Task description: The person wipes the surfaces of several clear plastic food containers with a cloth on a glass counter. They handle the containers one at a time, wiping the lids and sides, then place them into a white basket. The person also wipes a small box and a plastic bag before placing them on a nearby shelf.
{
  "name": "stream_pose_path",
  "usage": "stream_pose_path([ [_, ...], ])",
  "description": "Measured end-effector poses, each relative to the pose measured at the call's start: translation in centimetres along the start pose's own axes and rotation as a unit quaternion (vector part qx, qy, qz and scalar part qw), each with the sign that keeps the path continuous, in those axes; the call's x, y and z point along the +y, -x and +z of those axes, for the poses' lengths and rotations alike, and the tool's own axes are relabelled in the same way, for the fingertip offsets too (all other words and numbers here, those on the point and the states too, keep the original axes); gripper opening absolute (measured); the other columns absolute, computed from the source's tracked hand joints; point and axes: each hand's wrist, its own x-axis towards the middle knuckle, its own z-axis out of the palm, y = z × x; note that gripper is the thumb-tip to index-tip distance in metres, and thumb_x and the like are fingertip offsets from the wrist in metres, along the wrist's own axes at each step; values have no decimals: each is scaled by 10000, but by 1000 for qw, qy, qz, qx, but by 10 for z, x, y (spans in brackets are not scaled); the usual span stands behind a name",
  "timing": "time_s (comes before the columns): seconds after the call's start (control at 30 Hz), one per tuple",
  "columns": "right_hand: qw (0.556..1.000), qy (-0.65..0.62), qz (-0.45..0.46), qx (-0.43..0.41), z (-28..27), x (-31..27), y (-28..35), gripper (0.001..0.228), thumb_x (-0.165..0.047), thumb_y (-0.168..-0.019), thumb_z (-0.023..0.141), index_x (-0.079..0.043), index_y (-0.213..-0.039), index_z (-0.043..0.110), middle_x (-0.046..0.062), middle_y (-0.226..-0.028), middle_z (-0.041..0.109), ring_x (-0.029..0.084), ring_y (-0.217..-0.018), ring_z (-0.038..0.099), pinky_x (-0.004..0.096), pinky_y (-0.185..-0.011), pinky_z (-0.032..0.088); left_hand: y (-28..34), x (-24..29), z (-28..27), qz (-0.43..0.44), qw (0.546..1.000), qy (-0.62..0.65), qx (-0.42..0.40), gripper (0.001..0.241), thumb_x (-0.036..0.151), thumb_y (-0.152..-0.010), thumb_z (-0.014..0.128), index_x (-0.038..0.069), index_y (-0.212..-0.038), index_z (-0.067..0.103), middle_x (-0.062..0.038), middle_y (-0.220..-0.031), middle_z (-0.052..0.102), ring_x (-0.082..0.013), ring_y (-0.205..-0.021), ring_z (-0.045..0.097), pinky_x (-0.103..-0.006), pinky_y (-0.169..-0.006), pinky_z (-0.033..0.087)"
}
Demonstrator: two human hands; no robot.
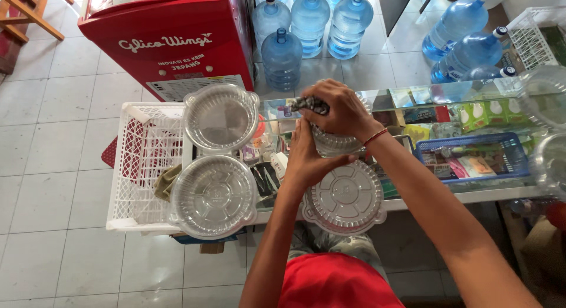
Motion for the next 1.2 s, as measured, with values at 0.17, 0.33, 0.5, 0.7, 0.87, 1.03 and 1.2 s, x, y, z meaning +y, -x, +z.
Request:
stream_pose_path([
  [0.17, 993, 30, 113, -13, 5, -4, -1, 444, -413, -852, 823, -50, -1095, 743, 131, -1254, 588, 342, -1135, 679, 496, -1036, 511, 0, -3, 1, 22, 1000, -5, 13, 1422, 612, -541, 894, -99, -1580, 234, -293, -1555, 432, -436, -1498, 375, -467, -1246, 271],
  [0.33, 987, 153, -8, 53, 10, -5, -3, 372, -398, -777, 863, -69, -916, 758, 169, -1211, 698, 442, -1206, 632, 569, -1037, 448, -2, -12, 5, 40, 999, -14, 17, 1440, 619, -556, 907, -110, -1588, 214, -310, -1583, 393, -443, -1528, 329, -473, -1263, 231],
  [0.5, 998, 61, -4, 18, 14, -1, 3, 254, -257, -874, 775, -64, -1035, 745, 155, -1054, 759, 350, -1086, 723, 449, -979, 553, -4, -17, 11, 47, 998, -27, 15, 1392, 596, -583, 921, -105, -1584, 253, -321, -1618, 367, -467, -1562, 249, -486, -1282, 181],
  [0.7, 995, 48, 83, 31, 17, 17, -11, 255, -149, -867, 705, -97, -1114, 740, 142, -1008, 755, 341, -859, 734, 457, -812, 585, -5, -19, 10, 25, 999, -25, 1, 1472, 620, -572, 918, -141, -1583, 166, -356, -1632, 279, -462, -1562, 219, -475, -1260, 202],
  [0.87, 981, 99, 159, 55, 3, 40, -7, 123, -160, -881, 730, -135, -996, 766, 107, -1006, 772, 356, -882, 735, 463, -812, 582, -2, -19, 9, 32, 999, -34, 14, 1465, 635, -597, 898, -152, -1583, 154, -365, -1635, 278, -460, -1565, 230, -469, -1274, 205],
  [1.03, 987, 111, 93, 67, -14, 32, 32, 188, -130, -871, 728, -98, -1053, 764, 131, -1189, 752, 343, -1132, 697, 442, -980, 565, -3, -19, 12, 26, 999, -45, 11, 1473, 640, -605, 892, -148, -1591, 132, -362, -1641, 256, -465, -1574, 184, -479, -1272, 161],
  [1.2, 995, 69, 61, 27, -5, -5, 52, 242, -102, -833, 748, -64, -1072, 759, 119, -1232, 743, 303, -1241, 673, 423, -1046, 540, -7, -27, 15, 32, 997, -71, -10, 1469, 643, -630, 902, -154, -1581, 116, -371, -1648, 218, -464, -1584, 151, -492, -1286, 128],
])
